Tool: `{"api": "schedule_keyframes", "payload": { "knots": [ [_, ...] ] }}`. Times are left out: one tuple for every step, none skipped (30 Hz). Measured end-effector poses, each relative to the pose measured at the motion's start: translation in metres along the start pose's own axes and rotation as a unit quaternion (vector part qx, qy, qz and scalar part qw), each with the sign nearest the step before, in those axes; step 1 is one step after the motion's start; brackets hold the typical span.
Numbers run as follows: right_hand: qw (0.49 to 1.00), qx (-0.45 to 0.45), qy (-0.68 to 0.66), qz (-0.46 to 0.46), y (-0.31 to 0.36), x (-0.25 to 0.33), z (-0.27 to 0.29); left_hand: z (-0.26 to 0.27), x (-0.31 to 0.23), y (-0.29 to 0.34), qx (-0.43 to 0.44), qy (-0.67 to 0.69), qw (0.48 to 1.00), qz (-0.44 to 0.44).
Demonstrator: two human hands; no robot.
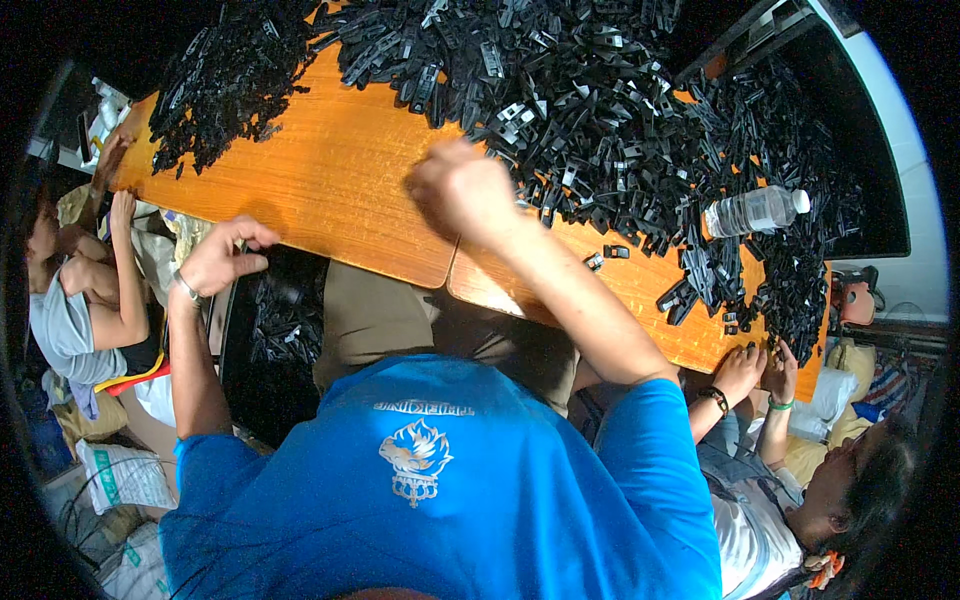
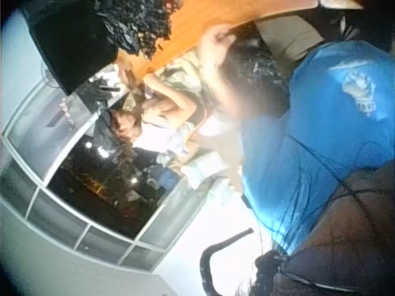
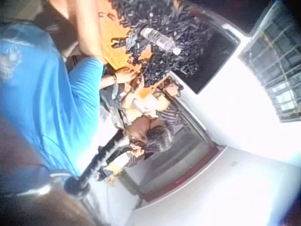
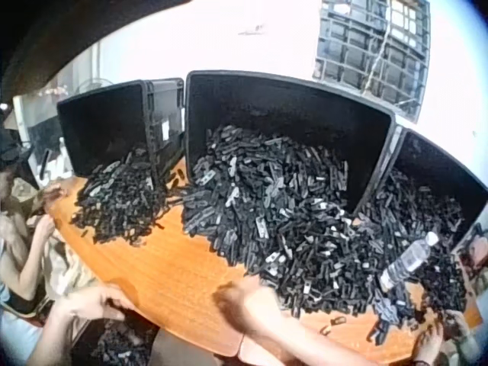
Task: The person empties plastic components from a container onto the table and repeatedly assembles them together by hand.
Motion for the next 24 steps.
{"api": "schedule_keyframes", "payload": {
  "knots": [
    [0.996, -0.005, 0.085, -0.023, -0.003, -0.02, 0.009, 0.01, 0.003, -0.005, -0.056, 0.033, 0.998, 0.011],
    [0.992, -0.014, 0.116, -0.042, -0.005, -0.037, 0.015, 0.018, 0.008, -0.013, -0.111, 0.066, 0.991, 0.021],
    [0.987, -0.024, 0.147, -0.061, -0.006, -0.049, 0.016, 0.018, 0.003, -0.036, -0.169, 0.077, 0.983, 0.002],
    [0.987, -0.028, 0.15, -0.057, -0.007, -0.054, 0.014, 0.013, -0.008, -0.069, -0.225, 0.088, 0.97, -0.018],
    [0.981, -0.003, 0.185, -0.063, -0.008, -0.06, 0.003, 0.008, -0.018, -0.098, -0.249, 0.059, 0.967, -0.015],
    [0.972, 0.02, 0.224, -0.07, -0.009, -0.065, -0.005, 0.004, -0.029, -0.128, -0.272, 0.03, 0.962, -0.016],
    [0.969, 0.027, 0.239, -0.058, -0.01, -0.064, -0.008, -0.003, -0.03, -0.157, -0.293, 0.014, 0.956, -0.007],
    [0.968, 0.027, 0.243, -0.051, -0.011, -0.063, -0.011, -0.007, -0.03, -0.183, -0.314, -0.003, 0.95, 0.001],
    [0.967, 0.027, 0.248, -0.046, -0.012, -0.064, -0.014, -0.011, -0.035, -0.206, -0.33, -0.021, 0.944, 0.001],
    [0.966, 0.04, 0.251, -0.053, -0.012, -0.067, -0.02, -0.012, -0.039, -0.224, -0.345, -0.039, 0.938, 0.001],
    [0.965, 0.036, 0.252, -0.056, -0.013, -0.066, -0.02, -0.014, -0.043, -0.239, -0.346, -0.039, 0.937, -0.003],
    [0.967, 0.042, 0.247, -0.049, -0.014, -0.064, -0.021, -0.014, -0.044, -0.25, -0.363, -0.054, 0.93, 0.007],
    [0.969, 0.047, 0.241, -0.042, -0.015, -0.061, -0.021, -0.014, -0.042, -0.257, -0.378, -0.069, 0.923, 0.018],
    [0.972, 0.05, 0.23, -0.029, -0.016, -0.057, -0.023, -0.012, -0.039, -0.26, -0.404, -0.073, 0.912, 0.02],
    [0.972, 0.071, 0.223, -0.032, -0.015, -0.055, -0.026, -0.016, -0.033, -0.265, -0.403, -0.072, 0.912, 0.019],
    [0.974, 0.075, 0.212, -0.032, -0.014, -0.049, -0.026, -0.018, -0.022, -0.265, -0.407, -0.006, 0.914, 0.004],
    [0.976, 0.079, 0.2, -0.032, -0.014, -0.045, -0.026, -0.02, -0.01, -0.265, -0.409, 0.061, 0.911, -0.009],
    [0.976, 0.079, 0.198, -0.033, -0.013, -0.044, -0.026, -0.021, -0.001, -0.263, -0.425, 0.133, 0.895, -0.026],
    [0.977, 0.092, 0.19, -0.035, -0.012, -0.043, -0.028, -0.024, 0.008, -0.258, -0.425, 0.131, 0.895, -0.023],
    [0.977, 0.105, 0.182, -0.036, -0.01, -0.042, -0.03, -0.028, 0.018, -0.252, -0.428, 0.153, 0.891, -0.019],
    [0.977, 0.107, 0.182, -0.042, -0.007, -0.045, -0.029, -0.032, 0.016, -0.248, -0.426, 0.178, 0.887, -0.017],
    [0.98, 0.097, 0.167, -0.054, -0.007, -0.048, -0.027, -0.034, 0.015, -0.243, -0.397, 0.202, 0.895, 0.017],
    [0.982, 0.087, 0.151, -0.066, -0.007, -0.051, -0.025, -0.034, 0.01, -0.234, -0.394, 0.202, 0.897, 0.019],
    [0.98, 0.095, 0.16, -0.075, -0.009, -0.049, -0.024, -0.033, 0.013, -0.221, -0.409, 0.194, 0.891, 0.022]
  ]
}}
Point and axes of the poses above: each hand's wrist, its own y-axis away from the middle knuckle, its own z-axis out of the back of the hand, x = y × z, the point moved 8 cm from there along -y, towards the middle knuckle, and after that the axes turned 10 degrees about -z, right-handed, at the moved point
